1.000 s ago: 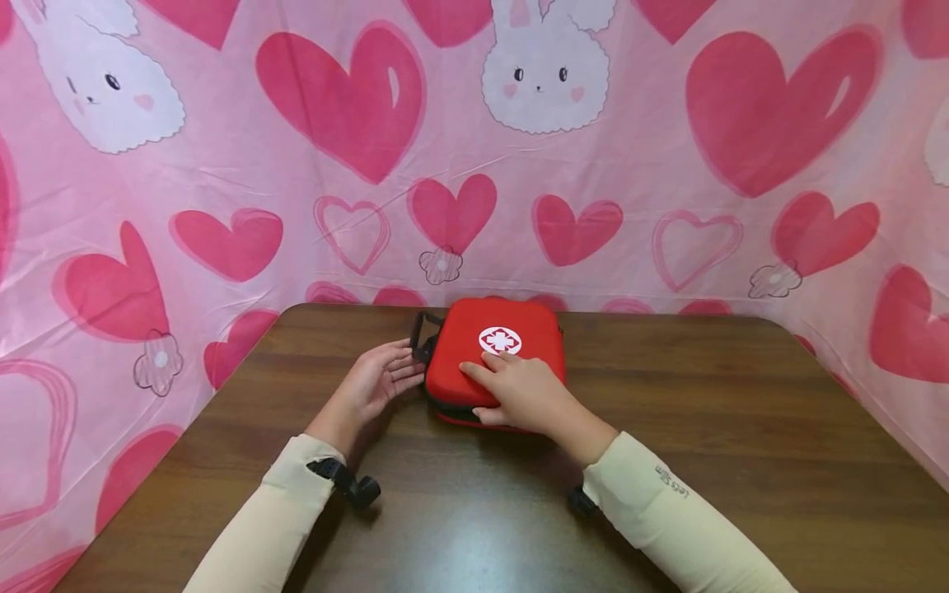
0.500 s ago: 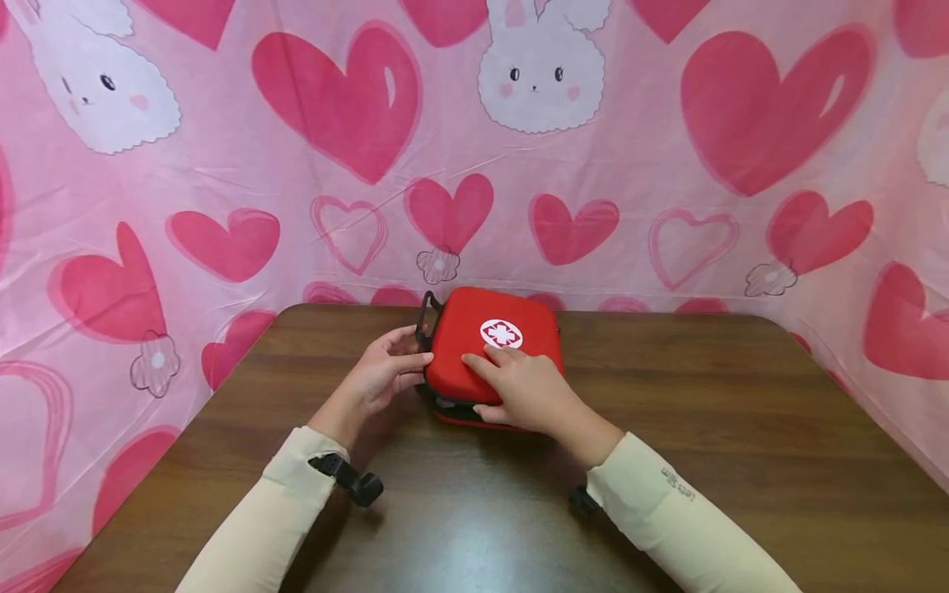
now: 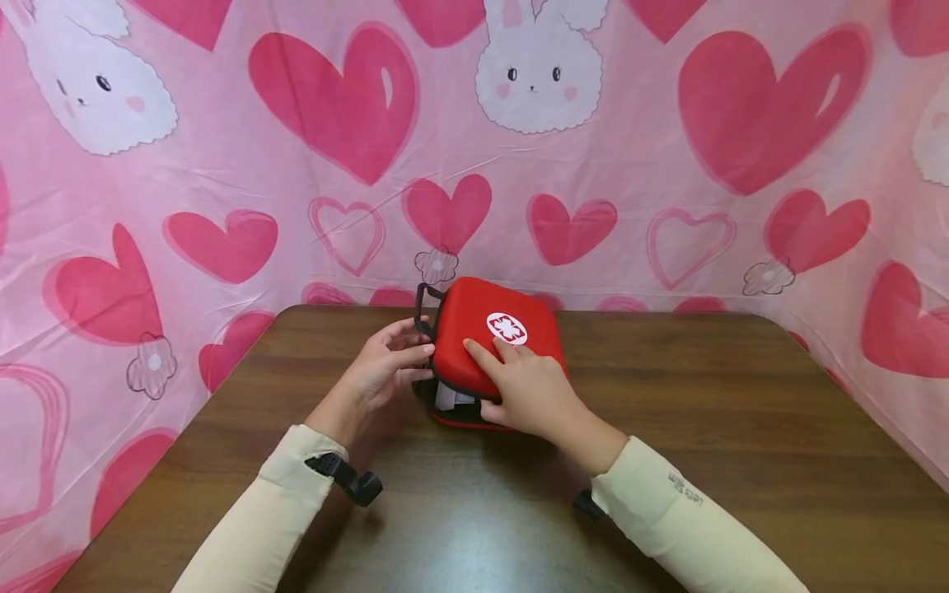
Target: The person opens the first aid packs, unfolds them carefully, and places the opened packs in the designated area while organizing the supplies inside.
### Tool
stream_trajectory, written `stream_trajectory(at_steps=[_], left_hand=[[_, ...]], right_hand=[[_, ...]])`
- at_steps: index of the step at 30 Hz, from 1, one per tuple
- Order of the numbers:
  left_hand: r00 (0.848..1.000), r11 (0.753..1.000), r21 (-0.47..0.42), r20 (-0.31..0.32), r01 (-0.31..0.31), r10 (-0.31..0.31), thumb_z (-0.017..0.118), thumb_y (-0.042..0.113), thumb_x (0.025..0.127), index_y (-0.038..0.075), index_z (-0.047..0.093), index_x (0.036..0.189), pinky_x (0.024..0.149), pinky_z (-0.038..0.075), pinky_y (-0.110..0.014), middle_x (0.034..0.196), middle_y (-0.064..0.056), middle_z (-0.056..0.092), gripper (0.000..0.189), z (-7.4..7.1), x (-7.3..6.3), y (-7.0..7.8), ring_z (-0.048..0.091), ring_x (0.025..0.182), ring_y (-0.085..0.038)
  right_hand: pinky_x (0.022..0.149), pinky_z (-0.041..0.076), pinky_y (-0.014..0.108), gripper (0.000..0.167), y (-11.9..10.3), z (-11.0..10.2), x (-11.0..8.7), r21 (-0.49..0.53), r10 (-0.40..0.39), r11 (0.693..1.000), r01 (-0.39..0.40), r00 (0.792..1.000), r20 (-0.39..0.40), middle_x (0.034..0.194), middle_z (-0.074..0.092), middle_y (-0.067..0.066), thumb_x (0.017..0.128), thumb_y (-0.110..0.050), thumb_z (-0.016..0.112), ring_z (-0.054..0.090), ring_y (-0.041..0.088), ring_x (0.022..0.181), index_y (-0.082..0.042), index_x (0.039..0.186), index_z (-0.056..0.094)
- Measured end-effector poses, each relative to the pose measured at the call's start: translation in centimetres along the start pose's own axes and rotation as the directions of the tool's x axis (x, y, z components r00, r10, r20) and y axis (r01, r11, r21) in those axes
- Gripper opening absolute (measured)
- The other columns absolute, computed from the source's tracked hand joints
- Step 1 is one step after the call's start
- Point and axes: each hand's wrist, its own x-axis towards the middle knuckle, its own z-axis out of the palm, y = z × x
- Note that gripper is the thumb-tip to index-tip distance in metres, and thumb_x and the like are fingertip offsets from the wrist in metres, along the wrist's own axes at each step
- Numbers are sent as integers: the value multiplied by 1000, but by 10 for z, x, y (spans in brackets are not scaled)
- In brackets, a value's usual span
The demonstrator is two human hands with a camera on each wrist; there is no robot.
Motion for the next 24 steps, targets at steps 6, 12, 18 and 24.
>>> stream_trajectory(at_steps=[6,12,18,24], left_hand=[[998,998,50,45,30,-33,59,-8,92,-2,47,138,77,58,-42,116,-15,58,48,-7,-2,-6,66,89,-23],[995,969,230,16,88,-94,66,-8,87,-7,44,139,79,58,-45,131,-31,46,57,-12,-1,-10,63,93,-23],[987,903,399,-49,158,-151,73,-4,83,-7,52,133,81,57,-42,127,-29,52,54,-17,3,-17,63,93,-22],[985,886,431,-67,171,-157,75,-3,82,-6,56,129,82,57,-40,123,-25,53,51,-25,0,-23,59,99,-25]], right_hand=[[66,57,42,78,13,-4,-6,110,31,994,-14,987,-156,118,64,10,71,-35,77,65,25,83,-21,142,49],[66,58,43,83,25,-12,-11,214,74,976,-33,980,-185,114,65,12,68,-34,82,64,26,80,-20,142,48],[70,59,44,88,33,-21,-18,294,135,953,-73,972,-194,116,64,13,64,-29,87,64,28,86,-20,142,48],[75,58,46,91,40,-27,-29,385,221,912,-141,960,-173,123,61,11,64,-27,89,62,28,97,-19,144,46]])
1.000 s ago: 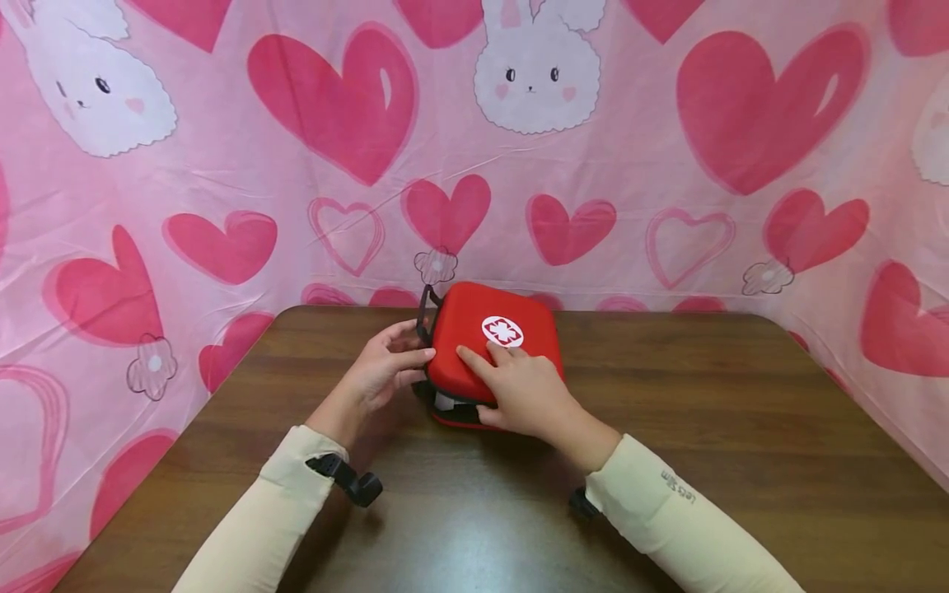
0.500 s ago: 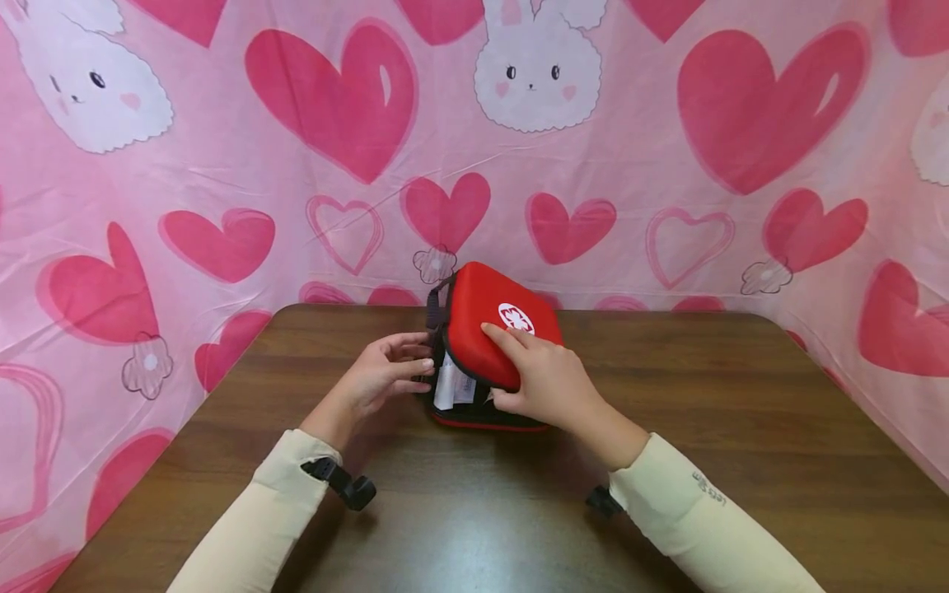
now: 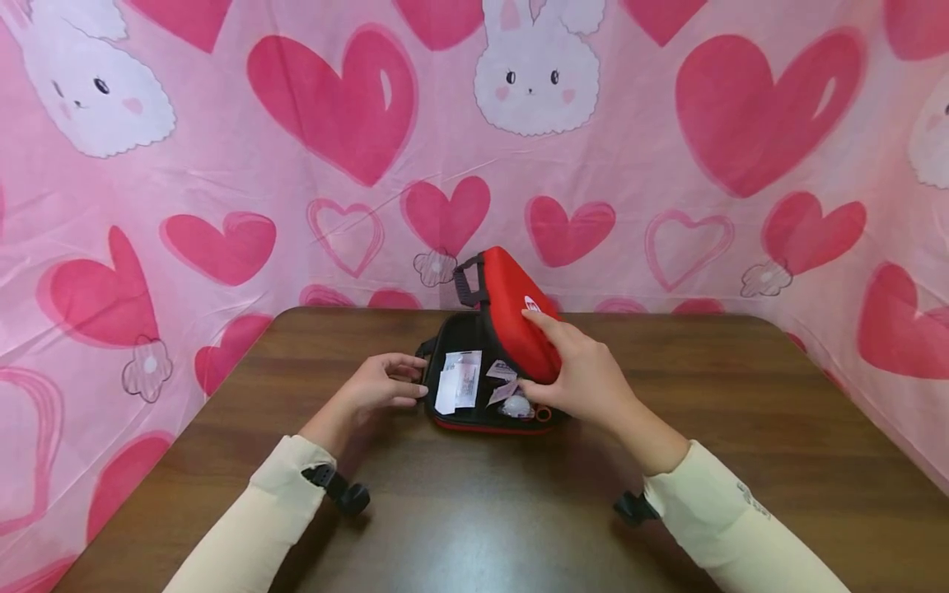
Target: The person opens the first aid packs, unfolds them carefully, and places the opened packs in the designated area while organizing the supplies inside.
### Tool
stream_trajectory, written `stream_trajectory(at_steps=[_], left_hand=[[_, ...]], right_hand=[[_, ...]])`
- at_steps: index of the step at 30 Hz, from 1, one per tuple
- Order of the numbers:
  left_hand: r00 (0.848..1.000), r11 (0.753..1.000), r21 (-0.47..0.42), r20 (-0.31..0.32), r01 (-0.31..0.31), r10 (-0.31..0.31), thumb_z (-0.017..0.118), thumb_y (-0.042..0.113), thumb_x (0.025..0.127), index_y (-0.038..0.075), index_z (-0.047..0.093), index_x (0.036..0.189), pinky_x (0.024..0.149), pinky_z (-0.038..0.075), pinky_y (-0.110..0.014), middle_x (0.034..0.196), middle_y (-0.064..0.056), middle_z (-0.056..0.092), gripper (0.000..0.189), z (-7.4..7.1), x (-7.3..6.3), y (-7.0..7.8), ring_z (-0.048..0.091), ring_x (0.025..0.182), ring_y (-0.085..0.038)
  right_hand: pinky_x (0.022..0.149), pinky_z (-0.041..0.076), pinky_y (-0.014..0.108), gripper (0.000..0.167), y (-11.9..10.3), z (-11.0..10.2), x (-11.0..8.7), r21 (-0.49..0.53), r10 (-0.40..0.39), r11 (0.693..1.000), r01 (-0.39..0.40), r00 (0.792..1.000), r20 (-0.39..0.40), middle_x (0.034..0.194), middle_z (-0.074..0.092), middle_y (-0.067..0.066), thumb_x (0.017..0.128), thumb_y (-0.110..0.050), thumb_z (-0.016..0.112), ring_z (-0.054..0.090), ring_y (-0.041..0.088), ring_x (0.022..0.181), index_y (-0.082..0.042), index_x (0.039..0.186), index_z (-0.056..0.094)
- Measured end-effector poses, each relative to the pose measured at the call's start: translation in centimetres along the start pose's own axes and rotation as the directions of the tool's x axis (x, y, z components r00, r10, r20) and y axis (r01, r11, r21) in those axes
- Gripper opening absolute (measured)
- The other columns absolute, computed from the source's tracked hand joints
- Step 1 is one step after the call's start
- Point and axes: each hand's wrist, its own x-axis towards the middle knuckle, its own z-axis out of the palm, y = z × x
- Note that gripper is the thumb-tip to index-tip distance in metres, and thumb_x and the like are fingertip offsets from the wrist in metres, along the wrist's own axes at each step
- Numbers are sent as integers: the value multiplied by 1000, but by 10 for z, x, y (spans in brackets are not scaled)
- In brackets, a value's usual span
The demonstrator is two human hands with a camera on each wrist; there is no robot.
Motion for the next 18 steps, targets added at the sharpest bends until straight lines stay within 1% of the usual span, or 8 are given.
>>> stream_trajectory(at_steps=[3,9,12,14,18], left_hand=[[1000,1000,12,8,-11,11,75,-2,81,-6,57,129,83,57,-41,124,-26,54,51,-3,-2,-3,58,103,-28],[1000,998,69,17,-8,6,76,4,83,-3,57,129,83,57,-40,127,-24,54,50,-4,-7,-9,57,109,-31],[1000,998,66,1,-3,3,77,5,82,-1,58,129,83,57,-40,126,-22,55,51,-1,-7,-11,57,109,-31],[1000,998,60,-2,-11,11,77,5,82,-2,56,131,83,57,-41,126,-22,55,53,2,-6,-12,57,109,-31],[1000,999,27,-20,-24,24,76,3,83,-2,53,134,84,56,-42,129,-24,53,57,6,-4,-11,59,107,-31]], right_hand=[[75,58,46,91,4,-4,-3,37,33,999,-33,999,4,124,60,11,66,-26,88,62,27,97,-19,145,45],[75,58,48,92,11,-11,-9,126,86,988,-86,996,6,127,58,10,67,-21,88,62,30,103,-20,146,41],[76,57,51,92,16,-15,-11,170,110,979,-109,994,4,129,56,12,69,-18,87,62,32,105,-22,147,39],[75,57,51,93,18,-17,-13,195,127,973,-125,992,1,130,56,13,70,-17,87,62,34,107,-24,148,37],[77,56,54,96,25,-23,-15,240,161,958,-156,987,0,129,56,16,72,-15,86,61,36,106,-25,151,32]])
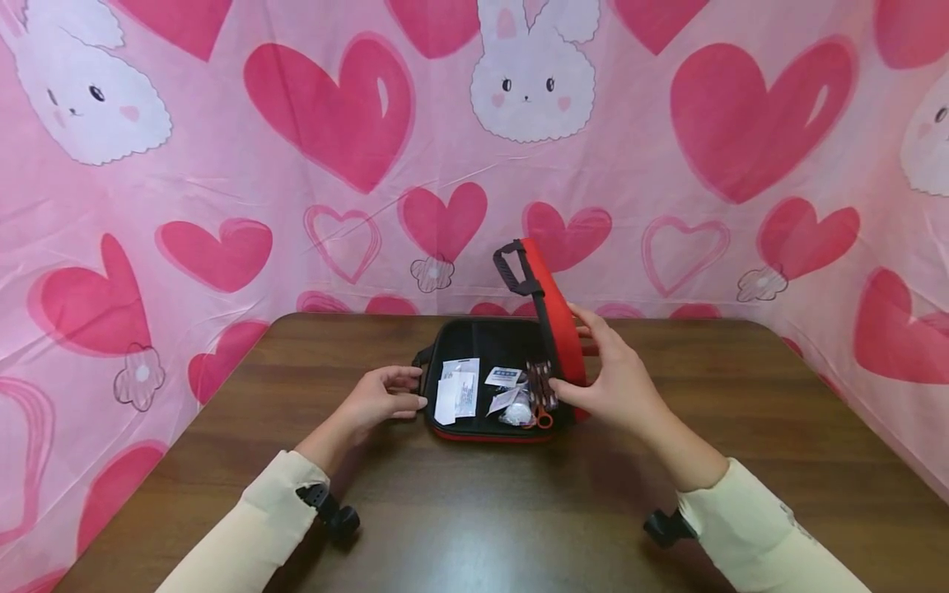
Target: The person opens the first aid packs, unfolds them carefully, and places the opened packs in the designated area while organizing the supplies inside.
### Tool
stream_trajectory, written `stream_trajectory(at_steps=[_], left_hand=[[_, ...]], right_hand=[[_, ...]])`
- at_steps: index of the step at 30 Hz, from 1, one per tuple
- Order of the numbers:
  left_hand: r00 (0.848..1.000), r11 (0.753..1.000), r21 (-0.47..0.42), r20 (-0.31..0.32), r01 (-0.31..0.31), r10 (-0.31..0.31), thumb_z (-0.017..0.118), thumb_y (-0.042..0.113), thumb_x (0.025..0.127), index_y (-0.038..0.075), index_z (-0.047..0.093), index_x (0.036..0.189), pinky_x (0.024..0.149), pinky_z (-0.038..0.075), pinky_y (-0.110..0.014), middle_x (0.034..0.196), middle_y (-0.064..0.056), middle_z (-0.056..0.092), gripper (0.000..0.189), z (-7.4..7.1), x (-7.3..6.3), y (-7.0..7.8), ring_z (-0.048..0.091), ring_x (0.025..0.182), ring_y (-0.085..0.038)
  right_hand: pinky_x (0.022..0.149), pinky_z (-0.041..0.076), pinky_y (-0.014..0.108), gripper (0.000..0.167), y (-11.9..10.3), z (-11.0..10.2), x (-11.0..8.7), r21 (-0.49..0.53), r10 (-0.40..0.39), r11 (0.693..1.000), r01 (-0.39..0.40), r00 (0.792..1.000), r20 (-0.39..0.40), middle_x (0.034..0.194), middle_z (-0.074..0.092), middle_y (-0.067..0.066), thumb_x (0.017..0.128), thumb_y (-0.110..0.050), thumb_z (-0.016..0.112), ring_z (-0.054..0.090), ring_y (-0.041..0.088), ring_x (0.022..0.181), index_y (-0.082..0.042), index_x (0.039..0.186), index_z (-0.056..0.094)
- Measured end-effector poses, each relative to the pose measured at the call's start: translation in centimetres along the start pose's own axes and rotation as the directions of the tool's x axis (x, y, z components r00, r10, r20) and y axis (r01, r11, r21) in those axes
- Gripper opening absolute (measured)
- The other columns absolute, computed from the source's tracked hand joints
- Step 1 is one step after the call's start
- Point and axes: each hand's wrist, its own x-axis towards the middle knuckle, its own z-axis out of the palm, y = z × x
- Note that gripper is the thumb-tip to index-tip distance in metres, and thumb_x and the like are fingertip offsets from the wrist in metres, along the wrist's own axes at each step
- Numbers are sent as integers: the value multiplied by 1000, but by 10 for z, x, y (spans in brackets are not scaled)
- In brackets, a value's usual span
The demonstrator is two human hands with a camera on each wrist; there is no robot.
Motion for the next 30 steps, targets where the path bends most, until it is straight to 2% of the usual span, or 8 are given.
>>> stream_trajectory(at_steps=[5,8,14,20,22,24,26,30], left_hand=[[999,1000,-14,-34,-5,4,76,1,82,-1,51,137,83,56,-42,133,-25,51,60,6,2,0,60,109,-32],[999,1000,-5,-48,0,-1,77,0,81,0,52,137,81,57,-41,133,-24,51,61,9,5,0,59,109,-32],[998,999,42,-56,18,-15,76,-4,79,0,53,137,78,58,-36,127,-21,56,62,17,10,-2,59,101,-28],[997,995,93,-74,28,-21,73,-6,80,4,53,138,76,59,-34,125,-19,56,62,19,11,0,56,98,-29],[997,994,103,-79,33,-25,72,-6,80,5,53,139,75,59,-34,125,-19,55,63,19,11,1,55,98,-29],[997,993,112,-77,32,-23,71,-7,81,4,52,139,75,59,-34,126,-19,55,62,17,11,1,55,98,-29],[996,993,115,-80,34,-24,70,-7,81,4,52,139,75,59,-33,126,-19,55,62,15,11,0,54,98,-29],[996,992,123,-86,36,-26,69,-8,81,3,52,140,75,59,-34,126,-20,54,62,8,12,-2,53,99,-29]], right_hand=[[81,53,60,104,5,-10,-3,57,52,997,-53,999,12,129,54,19,76,-16,84,59,39,107,-34,155,19],[79,55,57,105,7,-17,-6,77,78,994,-80,997,24,129,53,18,78,-19,83,58,39,108,-42,155,14],[78,57,49,107,13,-27,-11,96,93,991,-91,996,-10,127,54,18,79,-18,83,58,35,106,-45,154,12],[83,51,18,109,23,-39,-12,140,115,985,-104,990,-75,139,46,15,78,-12,83,55,35,112,-40,155,11],[83,48,13,109,26,-43,-12,182,131,977,-113,987,-92,142,43,14,78,-9,83,53,35,117,-36,155,12],[78,53,18,107,29,-47,-13,269,174,952,-145,981,-88,143,39,13,78,-6,82,52,32,118,-32,155,12],[72,58,28,103,33,-51,-14,388,229,903,-183,971,-76,140,39,12,79,-2,80,54,25,115,-27,155,15],[63,59,39,82,45,-60,-18,637,338,734,-236,940,-42,129,43,7,83,4,74,61,12,100,-19,146,27]])
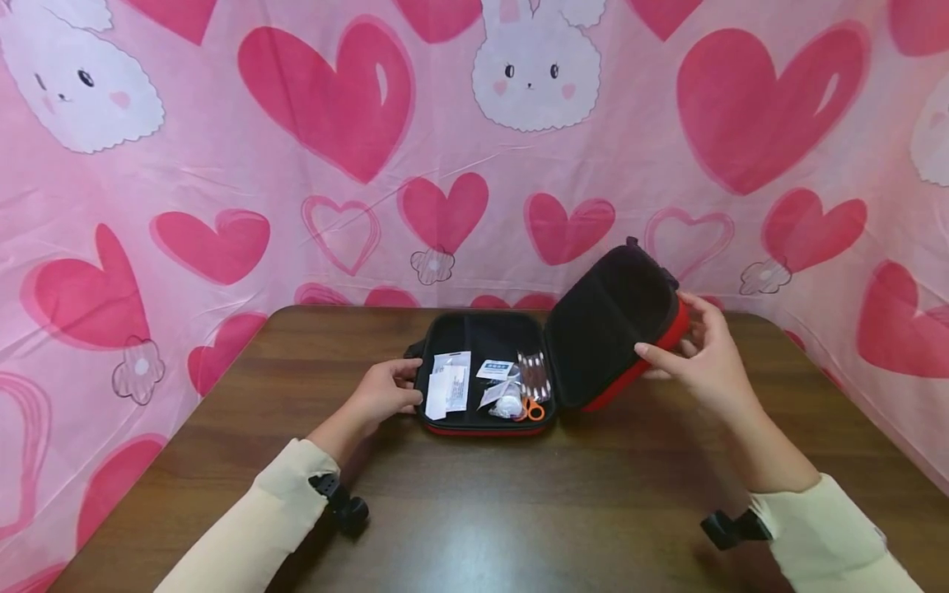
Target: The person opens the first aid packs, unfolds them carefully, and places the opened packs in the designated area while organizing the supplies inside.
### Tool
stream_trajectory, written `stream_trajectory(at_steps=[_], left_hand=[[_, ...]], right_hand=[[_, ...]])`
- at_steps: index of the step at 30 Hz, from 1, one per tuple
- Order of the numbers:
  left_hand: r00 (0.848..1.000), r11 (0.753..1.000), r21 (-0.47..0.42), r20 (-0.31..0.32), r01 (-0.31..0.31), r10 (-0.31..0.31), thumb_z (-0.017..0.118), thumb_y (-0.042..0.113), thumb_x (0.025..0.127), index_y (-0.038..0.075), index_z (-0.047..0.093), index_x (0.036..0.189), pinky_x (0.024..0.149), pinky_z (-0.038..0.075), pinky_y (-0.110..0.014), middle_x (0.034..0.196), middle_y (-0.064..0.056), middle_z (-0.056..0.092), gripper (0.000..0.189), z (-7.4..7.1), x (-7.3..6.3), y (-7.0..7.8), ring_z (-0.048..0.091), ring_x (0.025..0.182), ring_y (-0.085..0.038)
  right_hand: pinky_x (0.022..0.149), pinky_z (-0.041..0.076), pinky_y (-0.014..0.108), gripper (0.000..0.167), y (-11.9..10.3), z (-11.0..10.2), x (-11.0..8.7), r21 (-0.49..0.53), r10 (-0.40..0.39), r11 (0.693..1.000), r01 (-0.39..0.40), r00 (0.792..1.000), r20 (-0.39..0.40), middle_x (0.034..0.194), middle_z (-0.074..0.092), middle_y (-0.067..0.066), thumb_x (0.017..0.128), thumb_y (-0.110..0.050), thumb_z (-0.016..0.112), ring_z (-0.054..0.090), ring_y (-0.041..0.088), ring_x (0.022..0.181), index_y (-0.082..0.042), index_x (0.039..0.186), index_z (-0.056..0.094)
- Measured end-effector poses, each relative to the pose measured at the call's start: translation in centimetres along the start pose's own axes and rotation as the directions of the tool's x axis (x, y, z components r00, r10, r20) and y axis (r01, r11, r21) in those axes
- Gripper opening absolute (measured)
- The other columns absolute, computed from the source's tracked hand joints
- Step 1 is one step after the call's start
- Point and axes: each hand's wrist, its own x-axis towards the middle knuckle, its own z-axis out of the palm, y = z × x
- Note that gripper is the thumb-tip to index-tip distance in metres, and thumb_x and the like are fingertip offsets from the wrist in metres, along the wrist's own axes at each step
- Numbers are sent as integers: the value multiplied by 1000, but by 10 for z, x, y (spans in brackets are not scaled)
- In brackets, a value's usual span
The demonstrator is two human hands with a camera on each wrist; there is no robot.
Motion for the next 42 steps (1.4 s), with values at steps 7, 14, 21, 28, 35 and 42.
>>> stream_trajectory(at_steps=[7,14,21,28,35,42], left_hand=[[1000,1000,13,4,11,-11,69,-7,81,3,50,141,78,58,-34,128,-20,52,63,-13,-1,-4,52,102,-30],[1000,1000,14,24,16,-16,70,-6,82,2,49,142,80,58,-34,129,-21,49,63,-25,-1,-9,49,104,-31],[999,1000,13,41,12,-12,69,-6,82,1,48,142,79,58,-34,126,-21,49,64,-30,0,-10,49,102,-30],[998,1000,-11,51,26,-25,70,-8,80,1,47,142,77,58,-35,125,-21,49,66,-32,3,-13,49,102,-30],[997,999,-14,62,42,-41,70,-7,81,2,46,143,78,58,-34,129,-21,48,67,-33,4,-10,49,104,-31],[996,998,-25,62,60,-58,71,-5,82,1,45,143,79,58,-37,132,-23,49,66,-35,6,-6,54,102,-31]], right_hand=[[64,59,35,35,16,-36,0,215,132,968,-129,991,1,103,57,1,92,0,65,66,12,82,-7,119,44],[72,59,33,45,42,-68,5,54,363,927,-371,924,123,94,61,3,95,-5,61,68,15,78,13,124,32],[78,58,40,69,64,-74,0,-260,465,876,-405,854,236,112,43,25,94,2,58,62,18,84,19,140,9],[75,59,39,71,65,-72,-1,-435,456,841,-322,854,251,95,35,18,88,5,66,54,20,78,19,139,18],[73,59,38,72,64,-73,-1,-467,462,825,-319,856,231,95,37,19,88,3,68,58,21,77,19,139,21],[61,56,34,55,48,-62,5,-763,320,641,-87,934,162,90,58,19,85,-15,74,64,19,61,16,123,49]])
